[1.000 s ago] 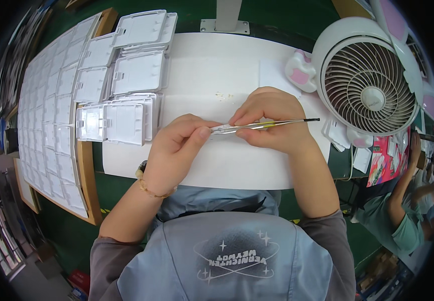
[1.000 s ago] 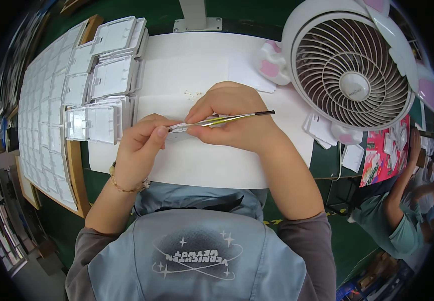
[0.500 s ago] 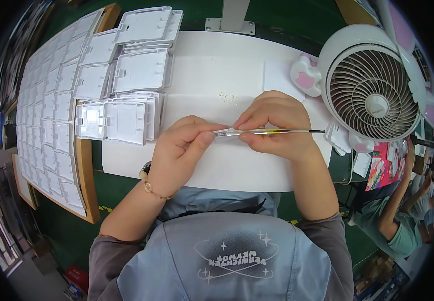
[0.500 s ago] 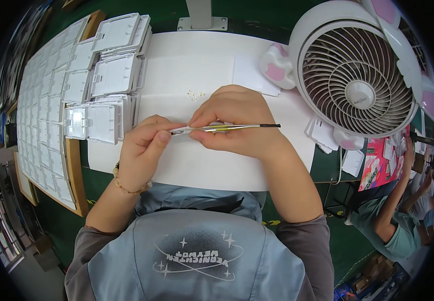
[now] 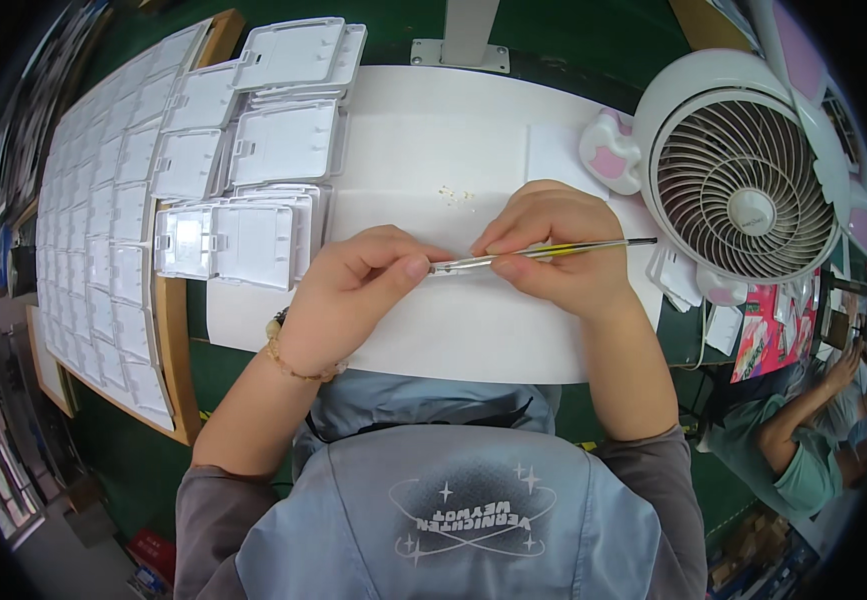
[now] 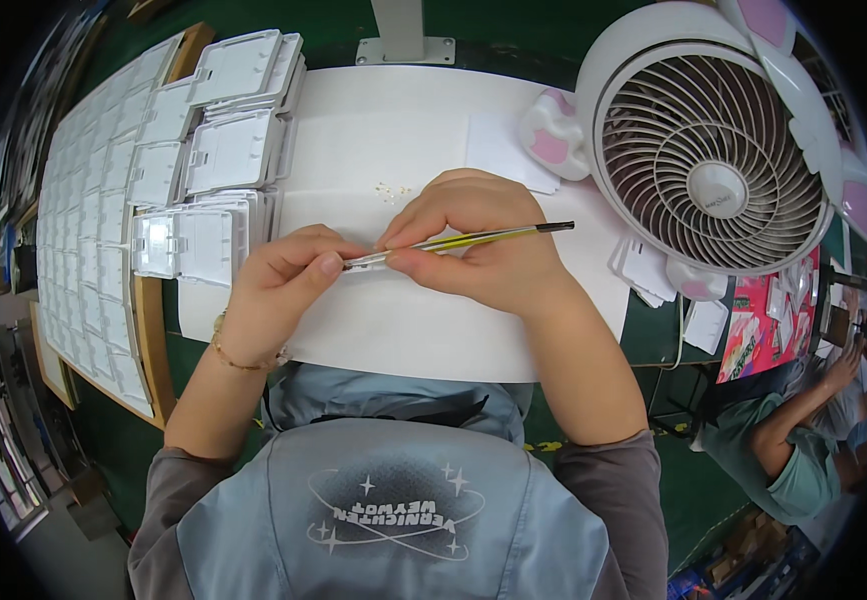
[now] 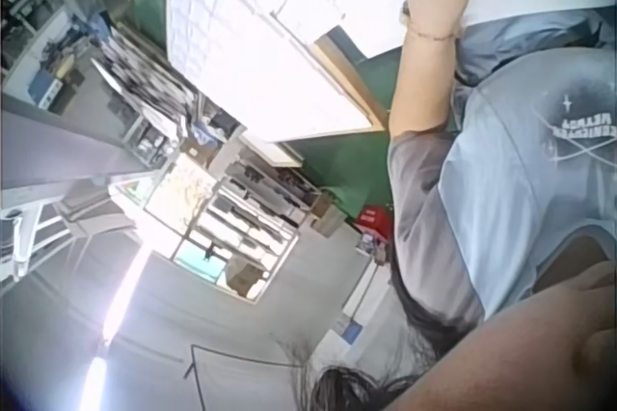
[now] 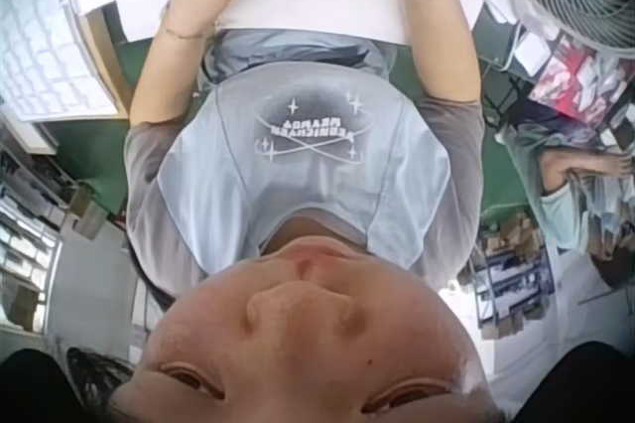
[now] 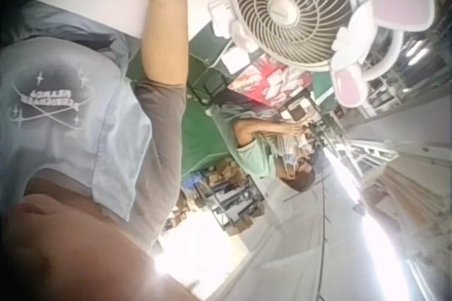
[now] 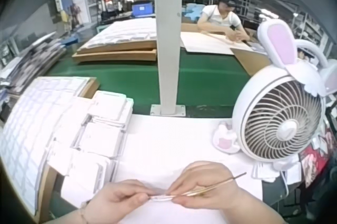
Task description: Assembling small electronic components into plastic housings using tweezers.
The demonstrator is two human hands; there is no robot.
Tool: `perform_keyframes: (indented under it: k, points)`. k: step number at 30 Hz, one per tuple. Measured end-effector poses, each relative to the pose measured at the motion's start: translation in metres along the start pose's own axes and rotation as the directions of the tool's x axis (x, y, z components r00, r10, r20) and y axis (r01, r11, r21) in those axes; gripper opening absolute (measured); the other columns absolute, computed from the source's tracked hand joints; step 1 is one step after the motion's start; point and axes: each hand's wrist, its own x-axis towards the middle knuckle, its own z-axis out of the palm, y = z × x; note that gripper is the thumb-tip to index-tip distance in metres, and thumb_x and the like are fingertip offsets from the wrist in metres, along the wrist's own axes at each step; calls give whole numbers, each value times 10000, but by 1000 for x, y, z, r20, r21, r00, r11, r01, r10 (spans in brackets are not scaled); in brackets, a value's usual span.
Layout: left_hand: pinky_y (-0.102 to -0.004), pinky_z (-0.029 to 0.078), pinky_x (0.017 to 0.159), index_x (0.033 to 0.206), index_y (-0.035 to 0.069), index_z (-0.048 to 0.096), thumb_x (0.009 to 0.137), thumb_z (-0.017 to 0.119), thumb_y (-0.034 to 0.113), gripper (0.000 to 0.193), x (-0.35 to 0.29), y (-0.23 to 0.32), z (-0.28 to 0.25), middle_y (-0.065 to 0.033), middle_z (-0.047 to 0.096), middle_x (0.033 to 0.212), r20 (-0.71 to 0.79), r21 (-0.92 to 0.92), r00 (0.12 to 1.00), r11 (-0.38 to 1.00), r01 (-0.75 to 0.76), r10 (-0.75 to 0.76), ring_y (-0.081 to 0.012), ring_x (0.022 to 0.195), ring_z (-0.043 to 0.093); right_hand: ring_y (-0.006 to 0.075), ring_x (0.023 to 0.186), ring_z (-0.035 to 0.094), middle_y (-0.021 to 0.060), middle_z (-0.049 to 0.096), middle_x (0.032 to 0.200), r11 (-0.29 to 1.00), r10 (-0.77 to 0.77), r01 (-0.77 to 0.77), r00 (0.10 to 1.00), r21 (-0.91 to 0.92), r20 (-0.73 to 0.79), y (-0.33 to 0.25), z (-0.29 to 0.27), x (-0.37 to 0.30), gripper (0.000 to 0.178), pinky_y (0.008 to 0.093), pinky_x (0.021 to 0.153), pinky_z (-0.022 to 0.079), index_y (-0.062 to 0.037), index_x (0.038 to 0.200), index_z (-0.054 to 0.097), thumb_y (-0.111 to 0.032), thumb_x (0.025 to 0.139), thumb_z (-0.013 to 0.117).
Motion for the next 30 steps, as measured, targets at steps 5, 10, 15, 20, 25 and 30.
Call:
perform_keyframes:
  k: [5,10,15,20,25,30]
  points:
    - [-252,440,808,1079,-3,720,986,592,122,202,-1,-8,6,-51,659,938,-44,-3,994,995,-102,102,-125,877,563,188,720,667,73,743,814,999,-1,2,1000,-38,15,0,3,2,111,316,684,474,-55,766,702,-52,709,797]
    - [-254,442,805,1081,-1,719,984,592,110,195,-1,-11,8,-53,662,936,-48,-15,988,989,-148,147,-128,879,565,189,722,669,71,744,815,999,-8,9,1000,-39,21,0,1,2,113,315,688,475,-57,766,701,-49,707,798]
    - [-254,443,804,1085,3,720,976,602,102,188,0,-12,6,-54,666,939,-37,-25,989,989,-147,146,-129,880,566,191,723,670,73,746,823,998,-25,27,999,-58,41,-1,1,3,118,319,697,480,-63,761,697,-46,703,798]
    - [-253,447,805,1088,6,724,972,610,97,187,-1,-11,6,-57,672,943,-27,-45,992,991,-125,124,-127,881,572,199,721,676,75,748,829,995,-64,68,996,-68,57,-1,1,3,137,327,711,487,-63,778,697,-46,691,802]
    - [-252,449,813,1084,3,726,971,609,94,186,0,-7,6,-62,674,944,-12,-61,995,993,-104,104,-130,885,577,202,718,678,77,747,828,994,-78,82,995,-66,59,-1,1,3,133,328,712,490,-62,773,698,-48,692,803]
    - [-253,449,814,1086,0,725,975,600,95,192,0,-10,7,-61,671,939,-27,-49,992,990,-129,127,-130,879,573,205,718,680,81,747,819,996,-33,36,999,-77,39,-2,-3,2,125,328,709,491,-59,758,697,-44,689,800]
